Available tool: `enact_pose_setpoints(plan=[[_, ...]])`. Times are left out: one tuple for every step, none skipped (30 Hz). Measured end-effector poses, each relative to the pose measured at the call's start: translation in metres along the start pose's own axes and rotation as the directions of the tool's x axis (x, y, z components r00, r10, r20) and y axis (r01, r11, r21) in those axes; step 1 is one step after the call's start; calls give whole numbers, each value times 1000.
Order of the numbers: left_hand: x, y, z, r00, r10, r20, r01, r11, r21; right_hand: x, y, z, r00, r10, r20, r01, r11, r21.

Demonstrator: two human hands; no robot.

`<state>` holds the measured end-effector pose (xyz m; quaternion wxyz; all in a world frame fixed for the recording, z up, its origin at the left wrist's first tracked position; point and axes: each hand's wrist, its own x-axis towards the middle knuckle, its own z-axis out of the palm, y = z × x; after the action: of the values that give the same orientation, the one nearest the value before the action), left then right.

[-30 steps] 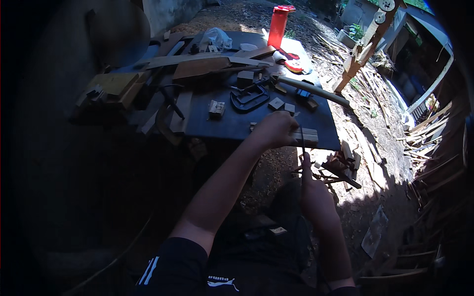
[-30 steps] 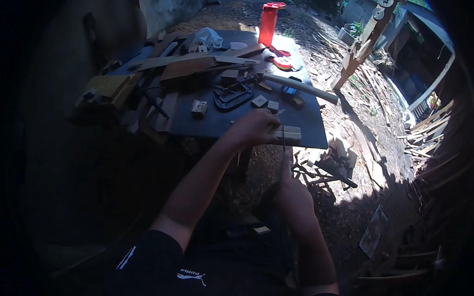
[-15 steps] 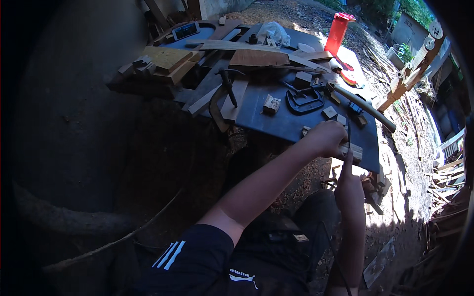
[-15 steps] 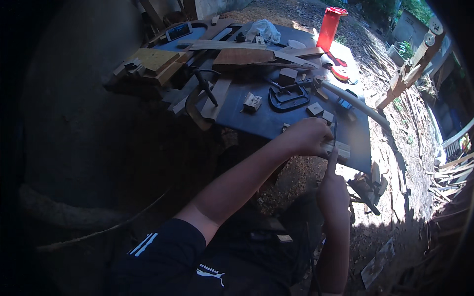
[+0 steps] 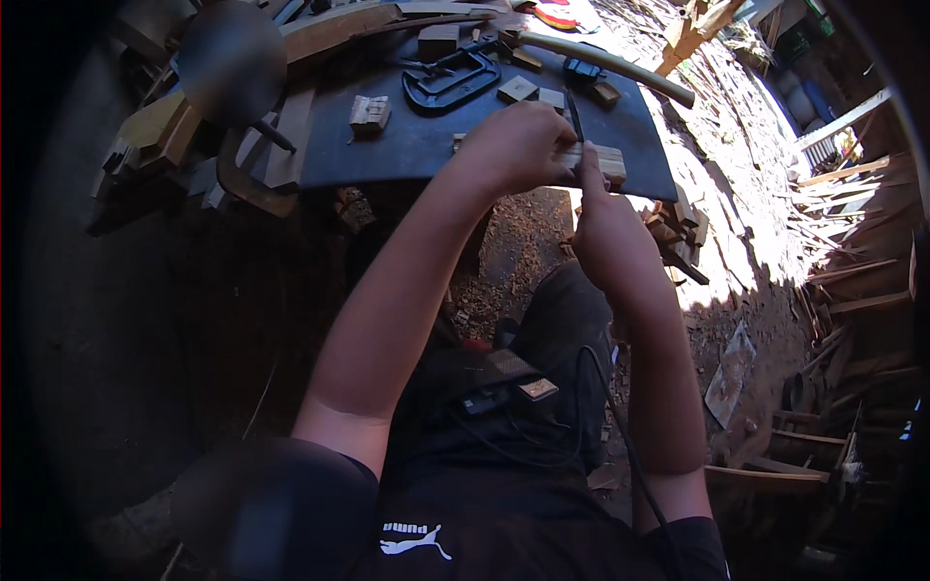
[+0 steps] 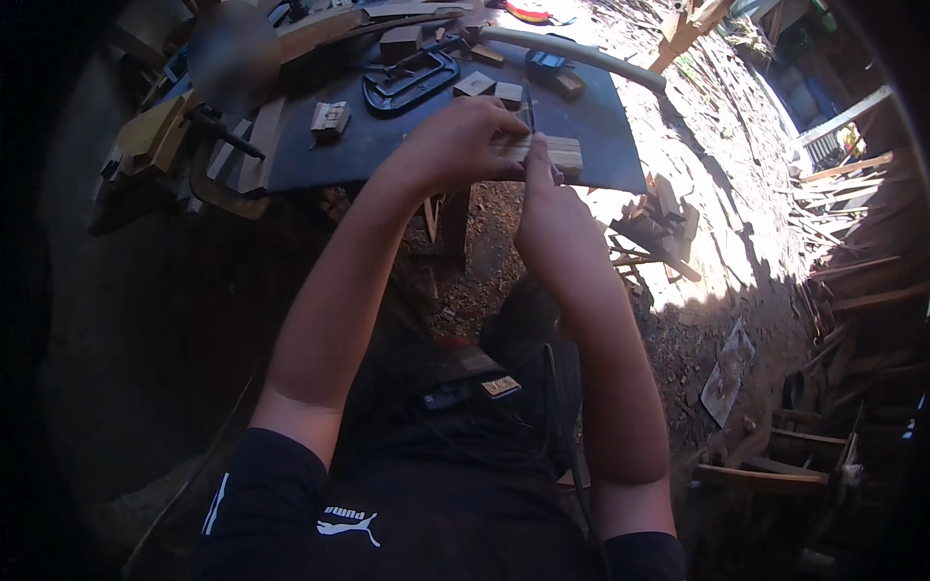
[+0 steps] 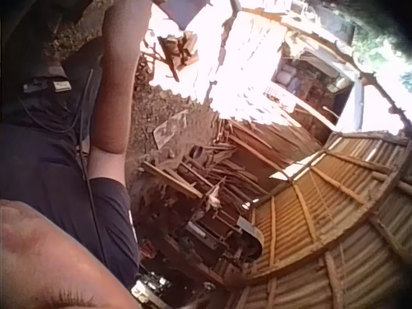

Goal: The recorder is working on a woodworking project, involving carving and assembling wood pieces.

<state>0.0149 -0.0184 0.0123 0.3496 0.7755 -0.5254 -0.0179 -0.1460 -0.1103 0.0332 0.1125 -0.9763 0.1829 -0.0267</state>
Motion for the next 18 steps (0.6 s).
enact_pose_setpoints(plan=[[-1, -4, -1, 1000, 0, 11, 0, 1000, 16, -12, -1, 5, 1000, 4, 21, -4, 1000, -28], [-2, -3, -1, 1000, 14, 20, -14, 1000, -12, -22, -3, 6, 1000, 1, 31, 1, 998, -56], [-3, -3, 0, 999, 30, 9, -30, 999, -13, -40, -5, 5, 993, 71, 97, -66, 996, -55], [-4, -3, -1, 999, 40, -10, -40, 999, -6, -58, -10, 2, 979, 128, 158, -120, 991, -56], [-3, 1, -1, 998, 60, -22, -60, 998, -8, -69, -12, -5, 962, 173, 212, -161, 984, -73], [0, 3, -5, 998, 56, -26, -57, 998, -23, -63, -12, -7, 959, 179, 219, -164, 983, -87], [2, 9, -8, 999, 43, -9, -43, 999, 5, -55, -9, -7, 978, 139, 156, -126, 988, -86], [3, 13, -6, 999, 35, 14, -36, 999, 31, -46, -6, -7, 990, 104, 91, -97, 992, -87], [2, 7, -3, 999, 43, -17, -43, 999, 6, -29, 0, -3, 999, 34, 35, -29, 993, -114], [1, 5, -2, 999, 46, -12, -46, 999, 3, -14, 5, 1, 1000, -25, -4, 25, 997, -74], [1, 4, -1, 999, 49, -14, -49, 999, 8, -14, 6, 2, 1000, -21, -6, 21, 997, -74], [1, 3, 0, 999, 52, -16, -52, 999, 15, -15, 8, 3, 1000, -18, -10, 17, 997, -75], [-1, 2, 1, 999, 48, -14, -48, 999, 16, -23, 6, 7, 1000, 16, 13, -15, 998, -68], [-3, 1, 1, 999, 46, -20, -45, 999, 28, -40, 2, 9, 999, 40, 32, -38, 997, -63], [-5, 0, 3, 998, 49, -27, -48, 999, 13, -56, 1, 12, 994, 79, 77, -77, 997, -26], [-6, 6, 3, 998, 52, -29, -53, 999, -12, -72, -1, 9, 988, 107, 113, -102, 994, -49], [-5, 10, 1, 999, 36, -2, -36, 999, -9, -71, 0, 7, 984, 122, 133, -116, 992, -52], [-1, 10, -6, 999, 35, -6, -35, 999, -10, -70, -1, 4, 978, 138, 155, -131, 990, -55]])
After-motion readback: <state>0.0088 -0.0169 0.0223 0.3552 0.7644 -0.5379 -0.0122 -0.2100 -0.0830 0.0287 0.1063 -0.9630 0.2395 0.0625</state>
